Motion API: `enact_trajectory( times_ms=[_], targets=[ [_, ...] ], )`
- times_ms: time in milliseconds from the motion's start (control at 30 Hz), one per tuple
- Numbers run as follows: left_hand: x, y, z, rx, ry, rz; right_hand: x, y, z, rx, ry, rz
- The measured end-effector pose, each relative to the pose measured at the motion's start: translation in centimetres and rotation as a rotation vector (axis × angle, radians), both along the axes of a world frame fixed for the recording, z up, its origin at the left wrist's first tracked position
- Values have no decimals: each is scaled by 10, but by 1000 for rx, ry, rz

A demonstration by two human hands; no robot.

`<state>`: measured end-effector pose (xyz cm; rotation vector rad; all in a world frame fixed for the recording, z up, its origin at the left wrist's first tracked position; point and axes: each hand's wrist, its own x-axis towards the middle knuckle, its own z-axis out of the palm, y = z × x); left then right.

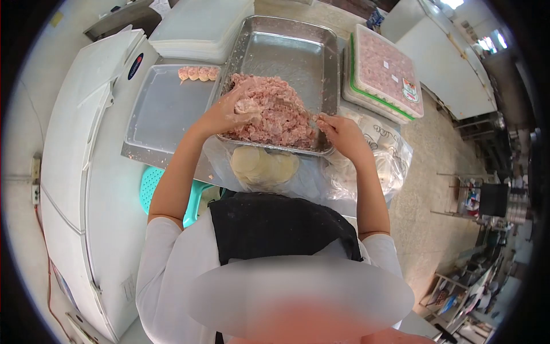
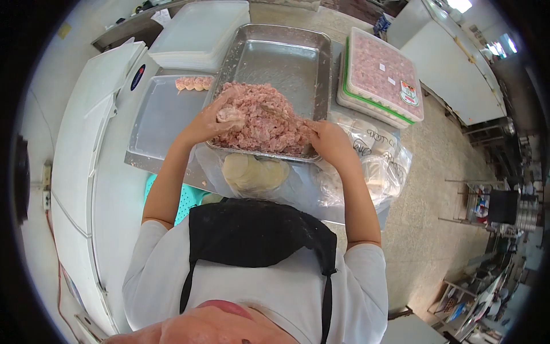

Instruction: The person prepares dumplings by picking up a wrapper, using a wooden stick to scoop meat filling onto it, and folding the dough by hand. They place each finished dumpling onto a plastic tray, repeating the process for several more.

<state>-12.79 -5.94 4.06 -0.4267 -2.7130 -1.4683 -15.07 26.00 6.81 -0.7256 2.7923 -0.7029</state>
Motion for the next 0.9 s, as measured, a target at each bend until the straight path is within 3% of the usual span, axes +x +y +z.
enact_trajectory(
  times_ms=[33,67,133,200,233,267,300,333,367,400,433,467,567,667,767,833,900],
  targets=[
    [-2,0,9,9,6,-15,7,-2,12,-155,-114,-45],
    [-4,0,18,3,37,-88,15,-8,17,-147,-106,-58],
    [-11,-3,23,0,72,-174,31,-28,22,-450,20,151],
    [-18,-8,21,-26,-162,-296,35,-47,4,-415,39,181],
    [-17,-10,26,-22,-159,-313,37,-54,-2,-386,51,225],
    [-17,-12,35,-162,-134,-315,39,-57,15,-379,58,214],
    [-17,-17,40,-301,-109,-313,40,-56,38,-197,72,131],
    [-20,-24,29,-298,-102,-321,42,-60,52,-17,85,48],
    [-23,-31,13,-207,-56,-241,48,-69,52,-13,92,41],
    [-28,-40,-2,-114,-12,-160,58,-78,49,-70,275,43],
    [-27,-44,-1,-109,-8,-165,65,-87,47,-127,455,45],
    [-27,-47,1,-94,-4,-158,65,-93,47,-121,460,39],
    [-26,-64,9,-24,25,-192,62,-101,57,9,271,-7],
    [-18,-80,36,82,-35,-277,66,-102,74,-223,138,-107],
    [-14,-90,47,142,-65,-293,74,-139,52,-174,247,17],
    [-13,-102,51,148,-12,-254,76,-156,43,-199,187,-43],
    [-15,-120,55,177,-385,-167,72,-161,53,-150,113,-86]
  ],
)
